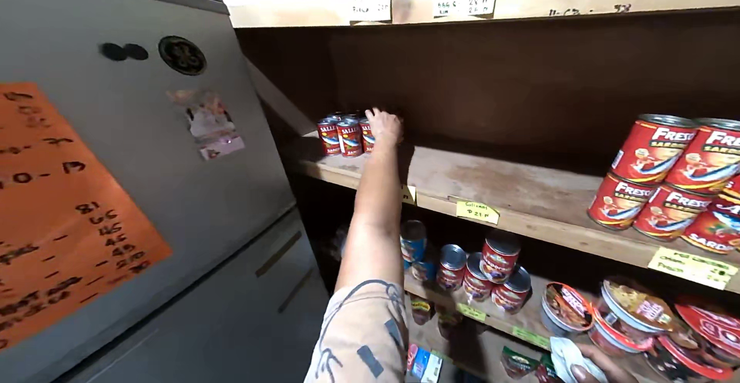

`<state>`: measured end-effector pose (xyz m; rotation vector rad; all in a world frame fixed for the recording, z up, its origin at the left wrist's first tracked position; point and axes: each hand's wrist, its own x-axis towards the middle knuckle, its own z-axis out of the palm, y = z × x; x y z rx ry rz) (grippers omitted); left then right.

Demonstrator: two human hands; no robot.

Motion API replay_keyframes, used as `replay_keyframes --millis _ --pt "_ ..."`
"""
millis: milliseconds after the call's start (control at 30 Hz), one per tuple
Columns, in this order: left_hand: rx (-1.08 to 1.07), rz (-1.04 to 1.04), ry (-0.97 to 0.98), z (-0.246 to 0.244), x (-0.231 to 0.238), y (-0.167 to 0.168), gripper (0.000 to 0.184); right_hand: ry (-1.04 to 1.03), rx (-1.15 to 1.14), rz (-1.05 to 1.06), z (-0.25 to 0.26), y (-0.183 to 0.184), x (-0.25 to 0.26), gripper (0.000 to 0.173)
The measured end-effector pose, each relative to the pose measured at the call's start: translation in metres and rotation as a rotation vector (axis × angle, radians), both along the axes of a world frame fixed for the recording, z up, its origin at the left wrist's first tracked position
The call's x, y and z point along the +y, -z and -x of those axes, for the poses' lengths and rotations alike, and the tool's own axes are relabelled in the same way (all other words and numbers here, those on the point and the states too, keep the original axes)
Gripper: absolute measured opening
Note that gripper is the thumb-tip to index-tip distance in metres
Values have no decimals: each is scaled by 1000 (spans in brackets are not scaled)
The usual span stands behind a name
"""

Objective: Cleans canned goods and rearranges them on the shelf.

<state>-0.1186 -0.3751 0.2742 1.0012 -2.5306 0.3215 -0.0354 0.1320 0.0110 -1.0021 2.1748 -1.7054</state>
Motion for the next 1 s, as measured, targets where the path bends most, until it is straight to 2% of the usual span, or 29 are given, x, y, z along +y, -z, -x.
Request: replay_keyframes --millis 200,367,433,500,567,600,667,700,767,800,867,933,1000 --pt "56 -130 27 8 21 2 37 16 20 26 4 19 7 36" --pt "190 -215 145 -6 28 -4 38 11 46 33 -10 6 11 32" --pt "354 -223 288 -15 38 1 47 83 50 29 -16 -1 14 31" --pt "637 -225 561 -30 66 11 60 213 76 77 -18 -8 19 32" --pt "812 -212 862 -52 119 35 67 328 118 239 -18 -20 23 30" --pt "823 -236 993 -67 153 56 68 361 156 347 -17 -26 24 27" --pt "812 -324 1191 -91 221 108 65 379 357 488 -11 -37 28 23" --pt "819 -362 1270 -100 251 135 59 381 485 494 -8 -43 30 22" --pt "818 -465 1331 -118 301 178 61 390 711 408 -9 -53 32 22" --pt "815 -543 1351 -124 319 194 68 384 803 345 -12 -56 31 21" --pt "835 -706 1381 -127 342 217 68 360 906 269 -11 -52 27 21" --pt "835 -909 1409 -127 356 228 66 364 852 293 -11 -43 27 25" --pt "820 -1025 1432 -126 366 235 67 403 745 360 -13 -37 37 28"
